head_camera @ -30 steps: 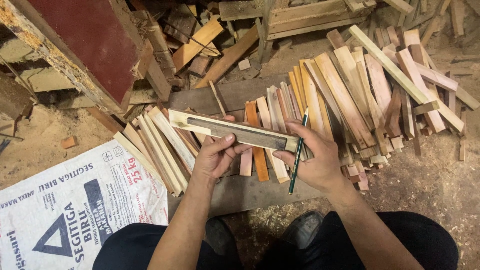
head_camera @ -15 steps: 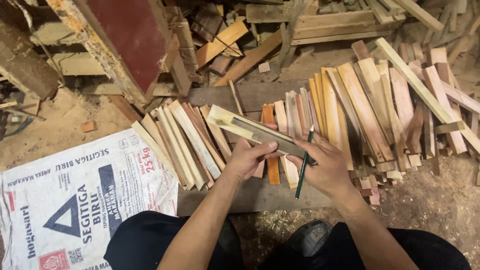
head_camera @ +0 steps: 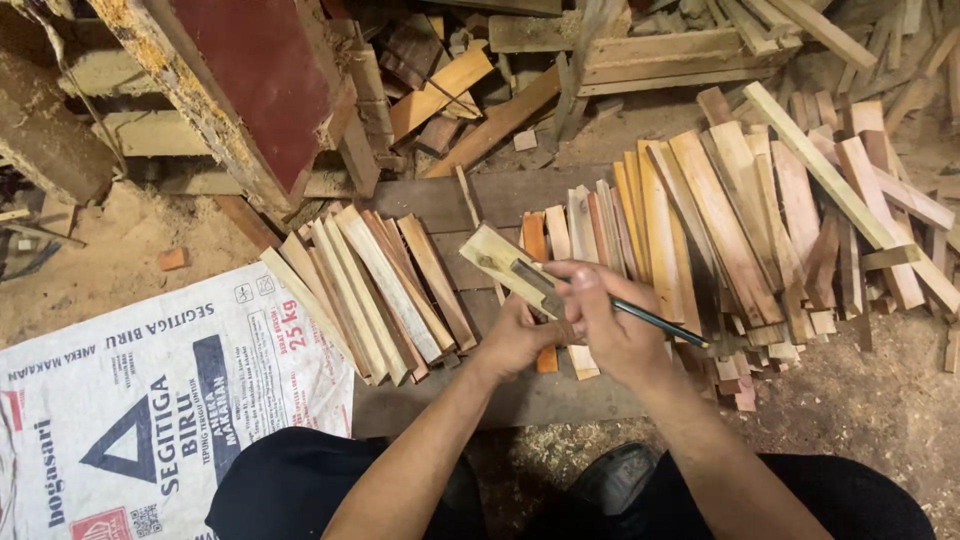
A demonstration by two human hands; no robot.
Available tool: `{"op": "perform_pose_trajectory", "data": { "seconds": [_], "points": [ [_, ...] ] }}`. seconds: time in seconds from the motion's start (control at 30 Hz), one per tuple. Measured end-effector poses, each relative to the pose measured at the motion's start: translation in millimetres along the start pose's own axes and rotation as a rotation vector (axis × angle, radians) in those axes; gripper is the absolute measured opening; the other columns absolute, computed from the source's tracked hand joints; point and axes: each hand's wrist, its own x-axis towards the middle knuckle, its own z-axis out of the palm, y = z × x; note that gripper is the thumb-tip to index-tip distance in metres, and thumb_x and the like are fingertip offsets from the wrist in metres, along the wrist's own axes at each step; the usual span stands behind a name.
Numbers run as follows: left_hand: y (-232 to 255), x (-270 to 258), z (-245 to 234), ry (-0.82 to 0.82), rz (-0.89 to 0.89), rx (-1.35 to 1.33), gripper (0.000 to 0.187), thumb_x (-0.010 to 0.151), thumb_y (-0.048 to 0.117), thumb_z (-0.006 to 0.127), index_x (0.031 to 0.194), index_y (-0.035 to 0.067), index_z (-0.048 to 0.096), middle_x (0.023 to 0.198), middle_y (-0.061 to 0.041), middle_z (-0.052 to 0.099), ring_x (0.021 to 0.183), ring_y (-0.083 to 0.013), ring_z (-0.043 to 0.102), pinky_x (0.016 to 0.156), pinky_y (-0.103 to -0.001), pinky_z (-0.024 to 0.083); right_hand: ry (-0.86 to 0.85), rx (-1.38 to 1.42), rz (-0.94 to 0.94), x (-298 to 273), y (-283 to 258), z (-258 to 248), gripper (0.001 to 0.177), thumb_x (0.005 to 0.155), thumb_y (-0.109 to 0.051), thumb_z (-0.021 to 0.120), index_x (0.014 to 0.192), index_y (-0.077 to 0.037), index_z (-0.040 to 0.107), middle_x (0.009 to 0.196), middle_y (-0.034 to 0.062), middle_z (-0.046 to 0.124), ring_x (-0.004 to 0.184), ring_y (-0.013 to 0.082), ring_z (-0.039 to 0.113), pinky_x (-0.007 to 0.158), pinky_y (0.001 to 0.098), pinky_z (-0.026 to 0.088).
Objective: The person sits on the floor and repeatedly picks up small wooden planks from a pile. Using a pencil, they mark lines on the planks and then place them back into the pile.
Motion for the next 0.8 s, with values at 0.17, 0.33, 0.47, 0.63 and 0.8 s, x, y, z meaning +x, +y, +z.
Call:
{"op": "perform_pose_trajectory", "data": {
  "seconds": [0.17,0.33,0.47,0.63,0.8],
  "points": [
    [0.0,-0.9,-10.1,-0.006,-0.027,0.041,0.050,0.073,-0.007,0.085,0.121,-0.002,0.070,0.101,-0.014,0.076,0.088,-0.0227,0.073,0.074,-0.036,0.064,-0.040,-0.145,-0.041,3.4,-2.2,6.1,0.029,0.104,-0.019,0.055,0.103,-0.004,0.080,0.054,0.0078,0.064,0.048,0.0161,0.060,0.051,0.0328,0.056],
    [53.2,-7.9,7.1,0.034,0.034,-0.002,0.054,0.072,-0.006,0.087,0.123,-0.002,0.069,0.108,-0.016,0.075,0.092,-0.0227,0.070,0.077,-0.039,0.063,-0.055,-0.230,0.118,-6.8,-9.0,-12.2,0.031,0.104,-0.020,0.054,0.098,-0.006,0.081,0.056,0.0112,0.067,0.052,0.0170,0.062,0.055,0.0346,0.055],
    [54.0,-7.2,6.7,0.023,-0.005,0.001,0.049,0.073,-0.004,0.085,0.119,-0.002,0.071,0.101,-0.013,0.076,0.088,-0.0202,0.073,0.076,-0.035,0.064,-0.061,-0.306,0.223,-2.6,-18.6,-17.7,0.036,0.102,-0.030,0.057,0.092,-0.005,0.081,0.057,0.0150,0.068,0.055,0.0211,0.064,0.057,0.0412,0.055],
    [29.8,-0.7,1.8,-0.064,0.006,0.107,0.049,0.075,0.000,0.086,0.121,-0.001,0.071,0.104,-0.013,0.076,0.091,-0.0213,0.070,0.078,-0.036,0.062,-0.084,-0.225,0.011,7.1,-8.7,-0.9,0.027,0.102,-0.021,0.057,0.105,-0.009,0.082,0.067,0.0142,0.074,0.061,0.0252,0.072,0.057,0.0376,0.057],
    [77.1,-11.6,14.5,0.033,0.038,0.021,0.054,0.068,0.003,0.089,0.119,-0.001,0.071,0.101,-0.014,0.076,0.091,-0.0212,0.072,0.078,-0.038,0.063,-0.142,-0.301,0.246,-13.8,3.4,-27.5,0.034,0.103,-0.029,0.053,0.106,-0.012,0.083,0.070,0.0153,0.076,0.064,0.0230,0.069,0.062,0.0398,0.057]
  ]
}}
